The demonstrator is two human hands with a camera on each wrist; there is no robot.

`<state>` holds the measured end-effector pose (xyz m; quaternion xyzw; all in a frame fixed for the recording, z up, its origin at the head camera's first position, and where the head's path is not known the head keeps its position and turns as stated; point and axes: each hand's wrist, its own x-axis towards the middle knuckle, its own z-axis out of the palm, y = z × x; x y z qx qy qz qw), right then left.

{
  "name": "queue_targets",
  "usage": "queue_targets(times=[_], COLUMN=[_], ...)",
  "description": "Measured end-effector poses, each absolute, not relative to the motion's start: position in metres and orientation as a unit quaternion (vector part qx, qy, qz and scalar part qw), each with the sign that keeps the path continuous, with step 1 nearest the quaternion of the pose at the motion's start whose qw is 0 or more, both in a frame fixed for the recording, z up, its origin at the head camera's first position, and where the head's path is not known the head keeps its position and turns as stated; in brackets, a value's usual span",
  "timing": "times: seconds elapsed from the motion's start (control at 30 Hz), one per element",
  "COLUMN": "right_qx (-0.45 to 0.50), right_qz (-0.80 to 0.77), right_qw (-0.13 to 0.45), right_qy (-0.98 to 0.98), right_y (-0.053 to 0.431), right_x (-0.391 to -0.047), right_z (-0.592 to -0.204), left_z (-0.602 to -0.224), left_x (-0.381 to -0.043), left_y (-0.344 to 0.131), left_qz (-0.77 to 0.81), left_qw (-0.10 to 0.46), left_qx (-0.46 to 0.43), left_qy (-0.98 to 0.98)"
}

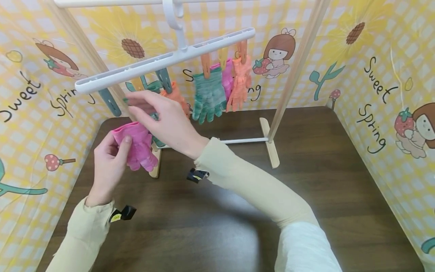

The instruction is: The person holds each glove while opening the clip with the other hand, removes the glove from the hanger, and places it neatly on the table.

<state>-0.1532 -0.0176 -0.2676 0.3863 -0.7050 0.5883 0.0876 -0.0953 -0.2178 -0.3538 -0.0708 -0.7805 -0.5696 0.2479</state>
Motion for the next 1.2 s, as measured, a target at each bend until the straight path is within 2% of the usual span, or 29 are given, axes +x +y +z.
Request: queue_targets(times=[0.37, 0.77, 1.2], right_qx=[0.385, 0.319, 0.268], right_qz=[0.529, 0.475, 0.432], right_qw=[0.133, 0.11, 0.082], right_qy=[-0.744, -0.813, -0.857], right_y=[0.038, 0.102, 0.14], right_x=[-0.148, -0.142, -0.135], right_z=[-0.317, -0.352, -0.388], left_z=[-0.366, -0.383, -0.401], left_x=[-0.09, -0.084, -0.09], left_y=[-0.225, -0.257, -0.289], left_qz=[-0.542, -0.475, -0.394], left_qw=[0.256, 0.273, 0.292], left_qx=[-0.056, -0.037, 0.001], left_qy=[-0.798, -0.836, -0.872])
